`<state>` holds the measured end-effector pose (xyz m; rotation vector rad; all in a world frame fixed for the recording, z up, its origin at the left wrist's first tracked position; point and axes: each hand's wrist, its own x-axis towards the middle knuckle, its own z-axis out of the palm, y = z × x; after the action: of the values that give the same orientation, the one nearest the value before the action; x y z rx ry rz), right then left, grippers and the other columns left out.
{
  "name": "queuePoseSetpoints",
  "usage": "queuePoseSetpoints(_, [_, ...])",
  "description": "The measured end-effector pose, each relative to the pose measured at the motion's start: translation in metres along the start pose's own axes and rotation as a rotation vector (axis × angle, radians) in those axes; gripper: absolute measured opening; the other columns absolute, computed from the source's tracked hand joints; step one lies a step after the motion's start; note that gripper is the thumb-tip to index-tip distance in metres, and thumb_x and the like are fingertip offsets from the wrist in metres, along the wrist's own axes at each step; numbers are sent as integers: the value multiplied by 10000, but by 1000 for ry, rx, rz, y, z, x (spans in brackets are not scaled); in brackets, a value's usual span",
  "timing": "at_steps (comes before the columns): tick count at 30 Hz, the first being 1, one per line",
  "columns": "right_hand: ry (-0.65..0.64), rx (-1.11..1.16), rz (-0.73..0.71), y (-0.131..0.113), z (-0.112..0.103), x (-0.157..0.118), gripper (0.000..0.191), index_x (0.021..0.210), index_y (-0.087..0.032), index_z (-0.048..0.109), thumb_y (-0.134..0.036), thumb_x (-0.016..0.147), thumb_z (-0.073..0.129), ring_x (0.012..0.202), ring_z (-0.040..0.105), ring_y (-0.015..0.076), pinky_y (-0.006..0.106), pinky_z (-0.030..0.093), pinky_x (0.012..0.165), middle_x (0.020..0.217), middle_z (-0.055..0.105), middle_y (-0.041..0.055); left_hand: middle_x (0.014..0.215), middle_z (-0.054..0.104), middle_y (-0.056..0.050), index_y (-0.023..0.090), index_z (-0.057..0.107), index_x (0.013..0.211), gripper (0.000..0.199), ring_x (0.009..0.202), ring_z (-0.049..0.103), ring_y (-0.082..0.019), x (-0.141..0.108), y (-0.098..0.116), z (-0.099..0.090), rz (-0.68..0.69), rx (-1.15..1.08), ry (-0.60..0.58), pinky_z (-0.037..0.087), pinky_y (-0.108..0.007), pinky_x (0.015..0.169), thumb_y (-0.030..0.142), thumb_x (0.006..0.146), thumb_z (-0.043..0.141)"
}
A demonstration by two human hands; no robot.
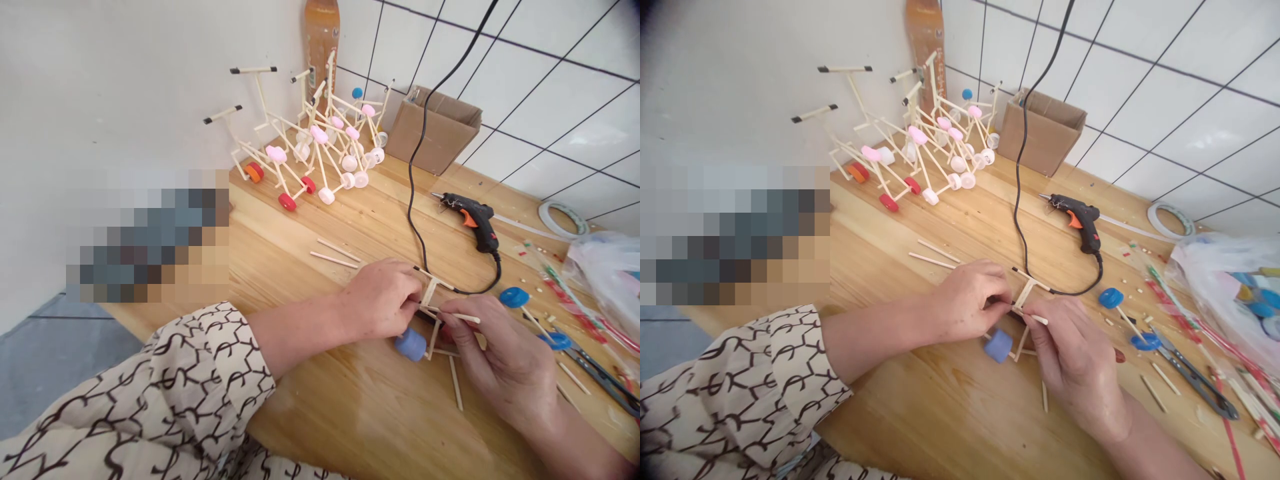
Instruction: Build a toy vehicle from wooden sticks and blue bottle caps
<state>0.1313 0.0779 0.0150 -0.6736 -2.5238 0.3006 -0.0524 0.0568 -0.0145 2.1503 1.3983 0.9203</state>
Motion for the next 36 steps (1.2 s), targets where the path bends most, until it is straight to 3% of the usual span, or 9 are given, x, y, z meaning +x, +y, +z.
queuePoseSetpoints(14, [20, -17, -61, 0, 5, -1, 165, 940, -164, 558, -55, 822, 521, 657, 584, 179, 301, 434, 595, 732, 624, 48, 674, 586, -30, 143, 632, 651, 114, 704, 553, -165, 0, 1, 0, -15, -1, -4, 457, -276, 666, 121, 727, 550])
queuePoseSetpoints(19, [23, -9, -44, 1, 6, -2, 167, 949, -170, 565, -67, 826, 517, 638, 578, 171, 299, 433, 590, 731, 624, 39, 746, 618, -37, 148, 654, 744, 100, 769, 567, -168, 1, 2, -2, -9, -56, 0, 470, -293, 733, 116, 746, 559])
queuePoseSetpoints(25, [13, 3, -60, 1, 6, -1, 159, 948, -164, 553, -60, 837, 507, 683, 598, 189, 316, 439, 614, 741, 631, 56, 789, 627, -39, 144, 674, 825, 128, 788, 572, -145, 0, 5, 1, 54, -157, 42, 469, -254, 741, 103, 761, 570])
queuePoseSetpoints(36, [36, -3, -45, -2, 6, 0, 124, 910, -187, 555, -97, 860, 487, 657, 585, 173, 312, 440, 613, 743, 637, 41, 752, 631, -42, 132, 656, 760, 134, 784, 568, -146, 2, 5, 2, 150, -153, 51, 466, -256, 745, 95, 777, 528])
